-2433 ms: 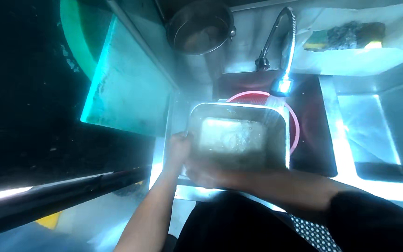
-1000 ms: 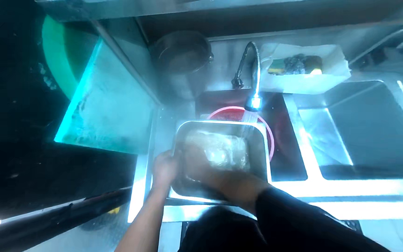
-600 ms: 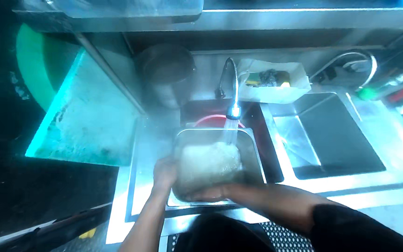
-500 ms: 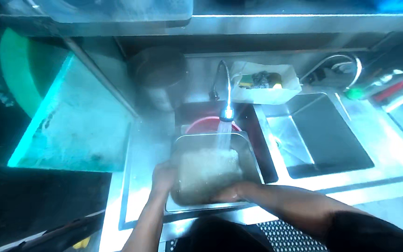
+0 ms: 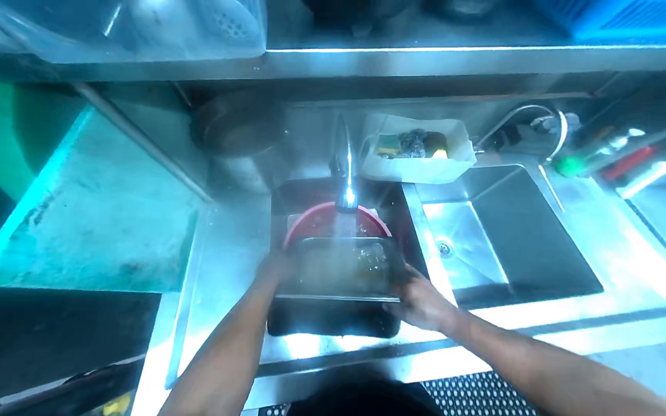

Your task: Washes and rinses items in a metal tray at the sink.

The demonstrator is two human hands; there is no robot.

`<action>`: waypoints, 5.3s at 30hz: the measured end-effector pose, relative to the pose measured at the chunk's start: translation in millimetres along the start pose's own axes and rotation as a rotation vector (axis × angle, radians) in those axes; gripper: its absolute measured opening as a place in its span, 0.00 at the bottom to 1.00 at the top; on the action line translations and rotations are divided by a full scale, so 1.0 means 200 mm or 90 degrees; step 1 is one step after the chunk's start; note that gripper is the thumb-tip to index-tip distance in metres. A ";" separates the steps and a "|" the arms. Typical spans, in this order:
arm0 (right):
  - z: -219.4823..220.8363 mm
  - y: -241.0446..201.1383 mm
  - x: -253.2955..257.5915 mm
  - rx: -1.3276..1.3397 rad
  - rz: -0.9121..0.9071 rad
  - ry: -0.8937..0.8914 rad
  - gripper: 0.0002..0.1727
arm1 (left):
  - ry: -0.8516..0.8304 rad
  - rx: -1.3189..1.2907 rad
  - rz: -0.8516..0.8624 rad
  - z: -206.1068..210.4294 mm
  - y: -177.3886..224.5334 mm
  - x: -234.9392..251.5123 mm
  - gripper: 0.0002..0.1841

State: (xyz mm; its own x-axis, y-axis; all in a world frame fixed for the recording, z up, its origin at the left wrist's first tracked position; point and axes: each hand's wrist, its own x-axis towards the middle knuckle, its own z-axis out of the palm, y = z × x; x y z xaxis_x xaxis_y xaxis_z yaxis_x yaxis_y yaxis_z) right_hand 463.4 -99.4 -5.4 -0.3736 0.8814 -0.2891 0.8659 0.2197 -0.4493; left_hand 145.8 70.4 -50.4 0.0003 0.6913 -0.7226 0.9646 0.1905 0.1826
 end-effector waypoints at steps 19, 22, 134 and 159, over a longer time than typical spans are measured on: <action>-0.10 -0.23 0.87 0.192 0.075 -0.073 0.18 | -0.065 -0.642 0.215 0.19 0.25 0.00 0.39; -0.08 -0.25 0.87 0.263 -0.017 -0.038 0.13 | -0.068 -0.698 0.255 0.20 0.22 -0.05 0.39; 0.51 -0.39 0.79 -0.170 0.031 -0.081 0.26 | 0.167 -0.553 0.173 0.38 -0.52 -0.67 0.24; 0.64 -0.46 0.82 -0.166 -0.129 -0.095 0.30 | 0.187 -0.593 0.210 0.43 -0.56 -0.67 0.25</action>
State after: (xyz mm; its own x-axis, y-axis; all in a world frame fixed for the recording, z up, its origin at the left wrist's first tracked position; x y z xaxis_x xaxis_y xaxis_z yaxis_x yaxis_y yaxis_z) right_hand 280.4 -28.3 -119.5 -0.5745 0.7422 -0.3450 0.8175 0.5001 -0.2855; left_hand 60.6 -103.2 -31.1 0.0427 0.9265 -0.3738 0.3414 0.3380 0.8770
